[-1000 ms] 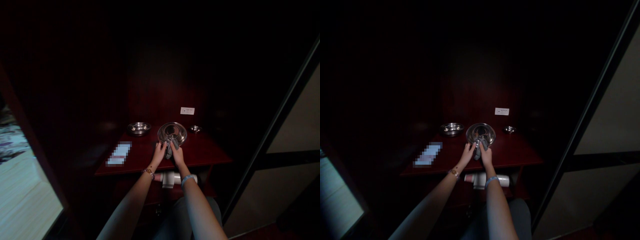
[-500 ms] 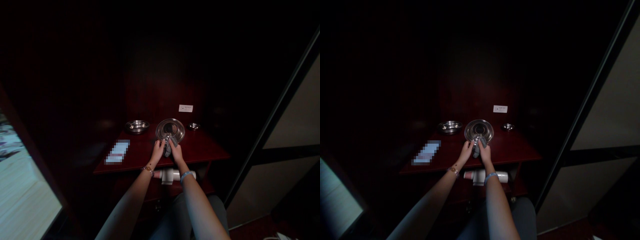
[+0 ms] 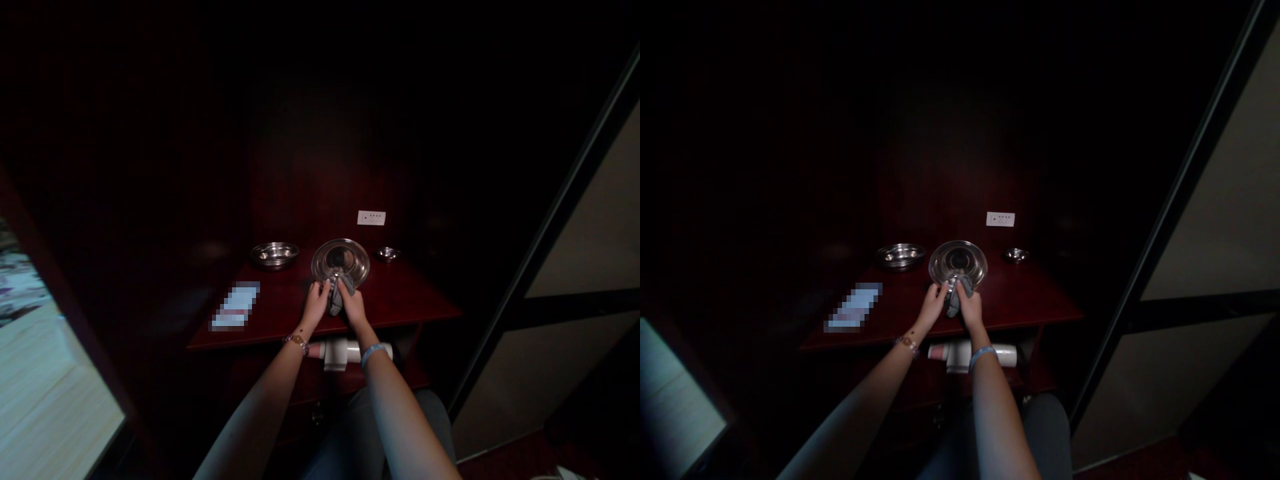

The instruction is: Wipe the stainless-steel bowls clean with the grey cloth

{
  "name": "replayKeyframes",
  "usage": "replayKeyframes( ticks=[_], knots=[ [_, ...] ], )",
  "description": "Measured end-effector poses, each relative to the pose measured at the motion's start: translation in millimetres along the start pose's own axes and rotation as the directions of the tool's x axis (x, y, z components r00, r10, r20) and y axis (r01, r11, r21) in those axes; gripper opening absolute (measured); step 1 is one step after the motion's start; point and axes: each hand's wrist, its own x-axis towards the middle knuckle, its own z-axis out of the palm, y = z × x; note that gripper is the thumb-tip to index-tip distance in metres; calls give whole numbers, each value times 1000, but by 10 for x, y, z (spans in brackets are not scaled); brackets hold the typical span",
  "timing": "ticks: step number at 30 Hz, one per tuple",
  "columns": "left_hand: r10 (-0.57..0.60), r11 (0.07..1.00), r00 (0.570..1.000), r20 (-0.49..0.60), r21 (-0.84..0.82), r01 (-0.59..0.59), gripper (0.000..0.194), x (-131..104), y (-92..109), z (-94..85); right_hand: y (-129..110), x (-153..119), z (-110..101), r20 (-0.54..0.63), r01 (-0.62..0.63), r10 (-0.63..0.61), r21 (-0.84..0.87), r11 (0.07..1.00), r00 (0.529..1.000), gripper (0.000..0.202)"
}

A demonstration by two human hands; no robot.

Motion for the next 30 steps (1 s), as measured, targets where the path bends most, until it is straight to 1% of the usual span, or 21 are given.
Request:
replayKeyframes(
  ticks=[7,14,23,30],
  knots=[
    [-17,1000,1000,2,4,17,39,-1,2,-9,27,3,1,-6,24,-24,8,1000,1000,51],
    [-24,1000,1000,-14,11,24,37,-3,10,-10,12,-7,1,11,27,-27,3,1000,1000,51],
    [-15,1000,1000,-3,13,15,39,-2,-6,-14,44,13,11,-11,26,-26,7,1000,1000,51],
    [-22,1000,1000,-1,0,22,38,-1,4,-13,22,0,7,2,35,-35,0,999,999,49]
  ],
)
